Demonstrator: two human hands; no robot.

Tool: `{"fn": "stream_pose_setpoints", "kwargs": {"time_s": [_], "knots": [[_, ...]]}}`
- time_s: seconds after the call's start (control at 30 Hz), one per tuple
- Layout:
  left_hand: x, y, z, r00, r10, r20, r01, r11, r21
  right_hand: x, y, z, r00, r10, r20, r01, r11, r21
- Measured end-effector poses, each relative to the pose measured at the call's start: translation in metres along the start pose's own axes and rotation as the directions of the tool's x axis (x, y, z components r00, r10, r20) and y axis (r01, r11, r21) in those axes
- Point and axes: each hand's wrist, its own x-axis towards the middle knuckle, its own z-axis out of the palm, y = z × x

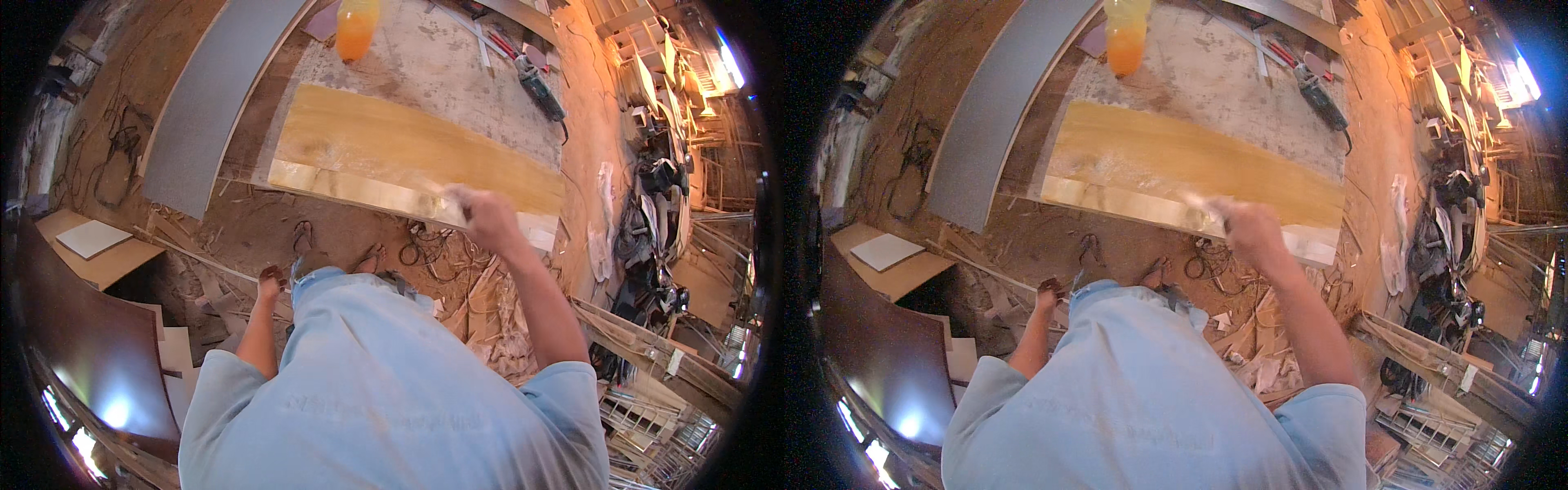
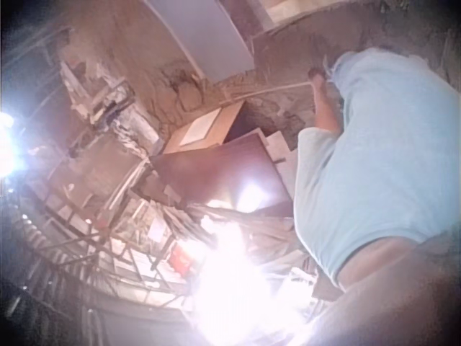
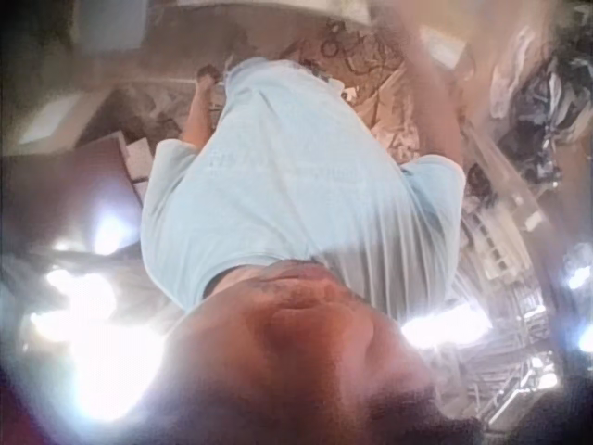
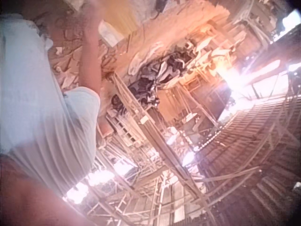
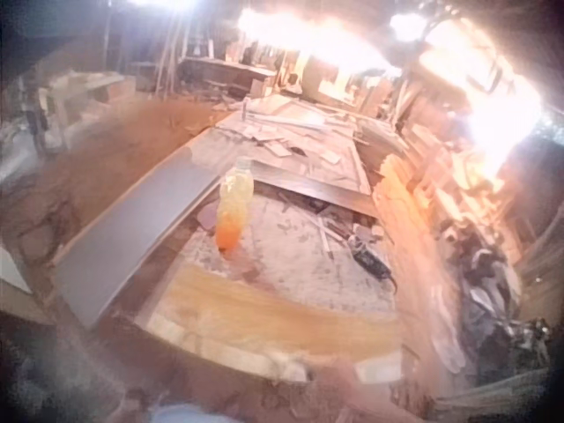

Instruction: The person pours a liquid from a plastic bottle onto two different wood panels and uses a small board to spread the liquid across their surfaces.

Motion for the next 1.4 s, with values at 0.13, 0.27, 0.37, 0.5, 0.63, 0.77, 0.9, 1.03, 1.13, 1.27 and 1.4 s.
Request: {"fn": "stream_pose_setpoints", "kwargs": {"time_s": [0.13, 0.27, 0.37, 0.5, 0.63, 0.77, 0.9, 1.03, 1.13, 1.27, 1.4], "knots": [[-0.014, 0.000, 0.014, 0.998, -0.015, 0.060, 0.015, 1.000, -0.003, 0.010, 0.048, 0.016, 1.000, 0.022, 0.002, -0.020, 0.928, -0.373], [-0.038, -0.012, 0.028, 0.999, 0.036, -0.029, -0.037, 0.999, -0.038, 0.010, 0.063, 0.022, 0.999, -0.036, 0.003, 0.036, 0.977, -0.210], [-0.054, -0.032, 0.033, 0.999, 0.013, -0.039, -0.013, 1.000, -0.002, 0.028, 0.093, 0.012, 0.986, 0.165, -0.036, -0.167, 0.985, -0.036], [-0.064, -0.072, 0.033, 0.995, -0.083, -0.063, 0.086, 0.994, 0.062, -0.014, 0.048, 0.032, 0.984, -0.024, 0.175, 0.057, 0.981, -0.185], [-0.063, -0.078, 0.033, 0.992, -0.128, 0.001, 0.128, 0.990, 0.053, -0.046, 0.055, 0.014, 0.969, -0.087, 0.232, 0.127, 0.979, -0.162], [-0.032, -0.068, 0.034, 0.999, -0.025, 0.021, 0.022, 0.994, 0.104, -0.027, 0.090, -0.023, 0.988, 0.143, -0.066, -0.151, 0.979, -0.140], [-0.012, -0.005, 0.053, 0.997, 0.069, 0.039, -0.068, 0.997, -0.045, -0.033, 0.126, 0.010, 1.000, 0.017, -0.008, -0.019, 0.964, -0.265], [-0.007, 0.030, 0.054, 0.975, 0.219, 0.038, -0.218, 0.976, -0.025, -0.020, 0.134, -0.003, 0.989, 0.115, -0.093, -0.120, 0.992, -0.042], [-0.009, 0.033, 0.055, 0.987, 0.148, 0.068, -0.148, 0.989, -0.001, -0.031, 0.138, 0.006, 0.960, 0.279, 0.024, -0.272, 0.948, -0.166], [0.020, -0.033, 0.018, 0.993, 0.011, 0.116, -0.009, 1.000, -0.017, -0.080, 0.094, 0.017, 0.965, 0.068, 0.255, -0.022, 0.983, -0.181], [-0.019, -0.018, 0.060, 0.995, -0.100, -0.011, 0.100, 0.992, 0.080, -0.086, 0.115, -0.029, 0.977, 0.199, 0.071, -0.186, 0.970, -0.155]]}}
